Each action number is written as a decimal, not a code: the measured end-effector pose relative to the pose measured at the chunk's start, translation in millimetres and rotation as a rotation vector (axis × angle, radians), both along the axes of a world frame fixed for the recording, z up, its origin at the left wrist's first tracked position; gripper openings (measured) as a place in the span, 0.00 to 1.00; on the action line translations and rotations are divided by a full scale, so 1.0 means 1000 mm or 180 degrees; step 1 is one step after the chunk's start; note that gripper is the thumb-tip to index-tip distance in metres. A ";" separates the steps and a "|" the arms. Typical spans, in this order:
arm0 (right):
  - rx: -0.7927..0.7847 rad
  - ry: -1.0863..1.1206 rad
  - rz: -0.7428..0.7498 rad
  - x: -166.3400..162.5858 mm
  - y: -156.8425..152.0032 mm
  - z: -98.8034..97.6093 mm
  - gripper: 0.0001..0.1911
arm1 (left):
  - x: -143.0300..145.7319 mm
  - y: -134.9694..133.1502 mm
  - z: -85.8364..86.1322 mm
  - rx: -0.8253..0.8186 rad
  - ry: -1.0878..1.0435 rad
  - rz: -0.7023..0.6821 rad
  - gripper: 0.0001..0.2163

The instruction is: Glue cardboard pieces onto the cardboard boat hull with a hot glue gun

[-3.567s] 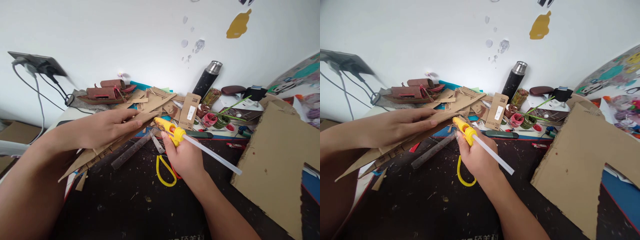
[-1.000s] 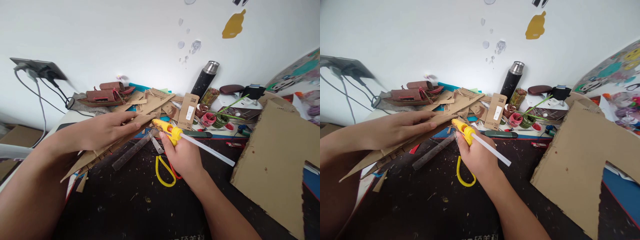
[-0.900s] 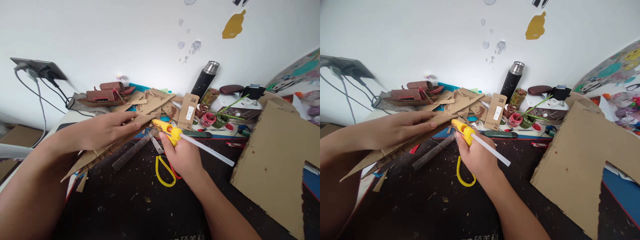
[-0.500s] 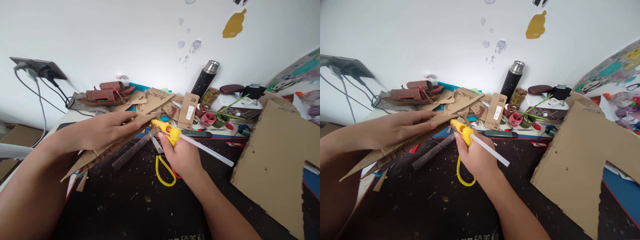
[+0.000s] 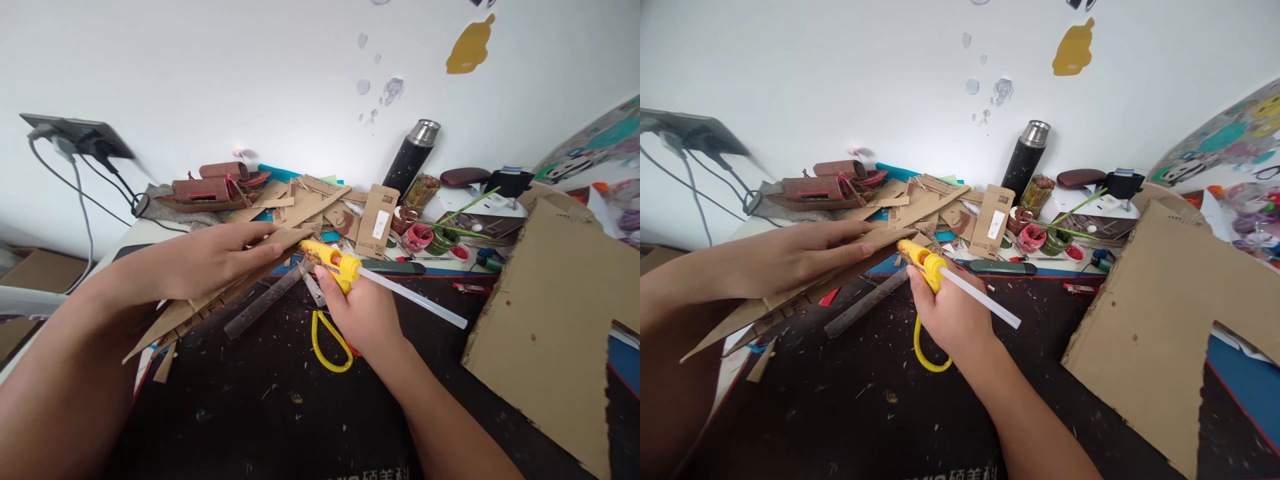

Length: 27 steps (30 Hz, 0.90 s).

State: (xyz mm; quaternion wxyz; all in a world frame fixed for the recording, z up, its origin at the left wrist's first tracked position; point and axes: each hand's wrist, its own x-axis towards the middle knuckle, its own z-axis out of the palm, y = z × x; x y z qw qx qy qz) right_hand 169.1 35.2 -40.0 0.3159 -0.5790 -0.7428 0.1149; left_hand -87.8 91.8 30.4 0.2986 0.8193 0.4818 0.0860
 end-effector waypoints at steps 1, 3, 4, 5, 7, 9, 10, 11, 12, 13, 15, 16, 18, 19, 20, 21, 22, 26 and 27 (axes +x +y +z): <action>0.0007 0.0004 -0.0009 0.000 0.000 0.000 0.20 | 0.000 0.000 0.000 -0.0009 -0.0033 0.0004 0.24; 0.0035 0.0012 -0.0002 0.000 0.001 -0.001 0.20 | 0.000 0.001 0.000 -0.0028 -0.0099 0.0060 0.23; 0.0053 0.0019 0.0011 0.000 0.001 -0.001 0.20 | 0.000 0.001 0.000 -0.0042 -0.0123 0.0062 0.22; 0.0067 0.0030 0.0026 0.000 0.001 -0.001 0.20 | 0.001 0.001 0.001 -0.0045 -0.0143 0.0048 0.21; 0.0077 0.0061 0.0045 0.001 0.002 0.000 0.19 | 0.001 0.001 0.001 -0.0033 -0.0169 0.0015 0.21; 0.0074 0.0104 0.0056 0.002 0.002 0.000 0.19 | 0.002 0.001 0.002 -0.0051 -0.0169 -0.0008 0.21; 0.0069 0.0115 0.0057 0.002 0.002 0.000 0.19 | 0.003 0.001 0.002 -0.0070 -0.0164 -0.0013 0.22; 0.0062 0.0114 0.0051 0.002 0.002 0.000 0.19 | 0.003 0.001 0.003 -0.0092 -0.0153 -0.0014 0.22; 0.0053 0.0102 0.0032 0.002 0.002 0.000 0.20 | 0.003 0.001 0.003 -0.0115 -0.0135 -0.0014 0.22; 0.0037 0.0081 0.0002 0.003 0.002 0.000 0.20 | 0.003 0.001 0.003 -0.0123 -0.0117 -0.0008 0.23; -0.0015 0.0015 -0.0076 0.003 0.001 0.001 0.20 | 0.003 0.001 0.002 -0.0096 -0.0079 -0.0006 0.24; -0.0038 -0.0023 -0.0107 0.003 0.001 0.001 0.21 | 0.002 0.001 0.002 -0.0065 -0.0056 -0.0018 0.24; -0.0066 -0.0083 -0.0141 0.003 0.001 0.001 0.21 | 0.001 0.002 0.000 0.0016 -0.0014 -0.0073 0.23; -0.0068 -0.0102 -0.0148 0.003 0.001 0.001 0.22 | 0.000 0.002 -0.001 0.0064 -0.0004 -0.0112 0.23; -0.0063 -0.0113 -0.0153 0.003 0.001 0.001 0.22 | -0.001 0.002 -0.001 0.0105 0.0000 -0.0156 0.22; -0.0058 -0.0120 -0.0153 0.003 0.001 0.001 0.22 | -0.002 0.002 -0.002 0.0141 -0.0004 -0.0201 0.22; -0.0055 -0.0127 -0.0154 0.004 0.001 0.001 0.21 | -0.002 0.001 -0.002 0.0169 -0.0011 -0.0250 0.22; -0.0084 -0.0177 -0.0170 0.003 0.001 0.003 0.22 | -0.001 0.001 -0.001 0.0234 -0.0011 -0.0360 0.23; -0.0100 -0.0193 -0.0178 0.003 0.001 0.003 0.22 | -0.001 0.001 0.000 0.0227 0.0013 -0.0328 0.23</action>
